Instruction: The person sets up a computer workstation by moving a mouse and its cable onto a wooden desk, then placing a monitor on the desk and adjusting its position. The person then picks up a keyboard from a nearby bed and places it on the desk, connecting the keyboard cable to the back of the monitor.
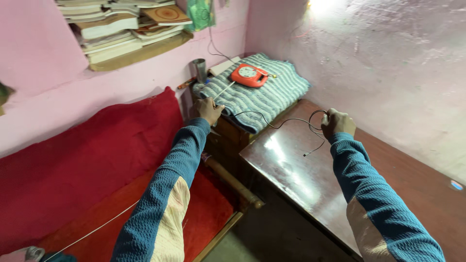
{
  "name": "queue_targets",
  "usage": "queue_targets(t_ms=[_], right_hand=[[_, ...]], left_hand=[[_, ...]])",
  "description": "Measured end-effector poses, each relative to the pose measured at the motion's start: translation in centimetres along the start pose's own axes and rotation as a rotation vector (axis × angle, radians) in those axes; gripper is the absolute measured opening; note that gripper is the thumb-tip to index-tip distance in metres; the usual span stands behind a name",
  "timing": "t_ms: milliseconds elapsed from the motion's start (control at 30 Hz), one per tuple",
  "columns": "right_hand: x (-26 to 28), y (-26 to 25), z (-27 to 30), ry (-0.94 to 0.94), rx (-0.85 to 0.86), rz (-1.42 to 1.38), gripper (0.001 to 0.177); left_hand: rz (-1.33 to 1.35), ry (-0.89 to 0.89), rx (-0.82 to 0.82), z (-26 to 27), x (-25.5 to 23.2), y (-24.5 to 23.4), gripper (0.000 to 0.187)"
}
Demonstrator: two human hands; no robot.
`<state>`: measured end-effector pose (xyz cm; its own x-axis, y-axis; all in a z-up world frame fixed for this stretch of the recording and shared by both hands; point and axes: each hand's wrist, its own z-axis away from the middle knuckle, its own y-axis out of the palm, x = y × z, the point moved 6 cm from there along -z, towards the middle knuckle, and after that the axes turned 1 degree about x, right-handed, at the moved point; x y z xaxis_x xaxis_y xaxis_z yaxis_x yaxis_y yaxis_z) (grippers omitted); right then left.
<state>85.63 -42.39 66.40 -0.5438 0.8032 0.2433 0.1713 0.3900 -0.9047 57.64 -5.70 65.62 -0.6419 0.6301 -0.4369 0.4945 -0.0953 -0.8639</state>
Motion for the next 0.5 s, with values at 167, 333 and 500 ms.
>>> queue_targets(t_ms=[167, 333, 500], right_hand=[[-6.2, -0.8, 0.1, 0.069, -0.01, -0.005, 0.026], [-12.9, -1.6, 0.2, 0.141, -0.016, 0.043, 0.027], [-19.8, -2.9, 1.8, 0.245, -0.004, 0.089, 0.029]], left_hand=[[0.02, 0.092, 0.024, -0.1, -4.8, 3.4, 0.044], [0.051, 0.106, 0.084, 0.4, -10.6, 6.3, 0.044], [0.015, 0.138, 0.178, 2.5, -16.9, 8.9, 0.045]])
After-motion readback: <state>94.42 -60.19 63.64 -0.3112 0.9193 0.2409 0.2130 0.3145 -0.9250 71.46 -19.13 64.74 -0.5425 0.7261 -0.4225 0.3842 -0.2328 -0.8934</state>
